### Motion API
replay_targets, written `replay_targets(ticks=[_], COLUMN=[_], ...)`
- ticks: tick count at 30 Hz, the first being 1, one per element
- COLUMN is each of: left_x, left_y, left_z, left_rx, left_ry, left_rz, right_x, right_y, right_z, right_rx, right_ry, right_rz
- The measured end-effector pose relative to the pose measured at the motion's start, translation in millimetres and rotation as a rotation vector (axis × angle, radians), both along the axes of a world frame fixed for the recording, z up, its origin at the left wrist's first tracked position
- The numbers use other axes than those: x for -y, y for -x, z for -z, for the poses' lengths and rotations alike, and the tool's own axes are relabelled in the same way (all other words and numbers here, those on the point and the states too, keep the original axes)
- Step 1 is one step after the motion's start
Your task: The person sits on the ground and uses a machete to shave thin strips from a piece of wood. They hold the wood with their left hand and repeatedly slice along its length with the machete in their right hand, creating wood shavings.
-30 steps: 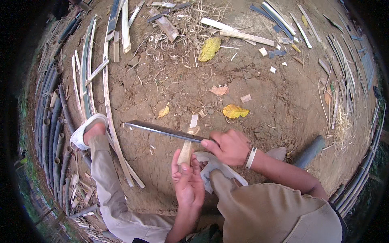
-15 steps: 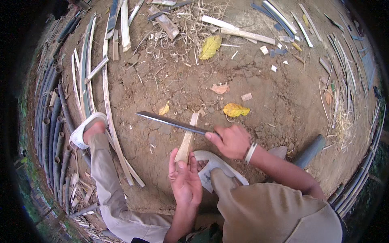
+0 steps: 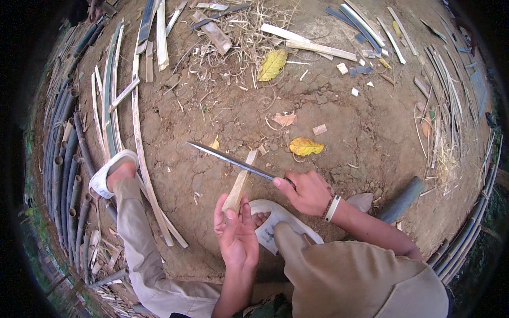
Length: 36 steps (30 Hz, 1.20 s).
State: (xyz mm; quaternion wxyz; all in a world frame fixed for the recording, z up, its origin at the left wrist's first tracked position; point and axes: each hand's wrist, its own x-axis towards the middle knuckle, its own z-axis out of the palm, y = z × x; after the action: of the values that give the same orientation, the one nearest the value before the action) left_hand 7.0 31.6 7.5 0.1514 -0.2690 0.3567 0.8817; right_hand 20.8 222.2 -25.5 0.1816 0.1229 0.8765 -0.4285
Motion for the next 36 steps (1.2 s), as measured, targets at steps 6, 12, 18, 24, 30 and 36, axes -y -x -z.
replay_targets(ticks=[6, 12, 18, 24, 30, 36], left_x=[20, 25, 18, 26, 26, 21], left_y=[-6, -3, -4, 0, -1, -4], left_z=[9, 11, 13, 10, 14, 13], left_rx=[-0.056, -0.033, -0.086, -0.058, -0.072, -0.092], left_ry=[0.081, 0.119, 0.106, 0.126, 0.119, 0.109], left_rz=[0.058, 0.016, 0.05, 0.025, 0.022, 0.058], right_x=[-11, -4, -10, -3, -9, -18], right_y=[-8, -14, -30, -26, -24, -33], right_z=[4, 11, 6, -7, -9, 8], right_rx=[0.077, 0.094, 0.13, 0.105, 0.107, 0.177], right_ry=[-0.06, -0.15, -0.092, -0.111, -0.096, -0.143], right_rz=[-0.072, -0.017, -0.009, -0.035, -0.031, 0.006])
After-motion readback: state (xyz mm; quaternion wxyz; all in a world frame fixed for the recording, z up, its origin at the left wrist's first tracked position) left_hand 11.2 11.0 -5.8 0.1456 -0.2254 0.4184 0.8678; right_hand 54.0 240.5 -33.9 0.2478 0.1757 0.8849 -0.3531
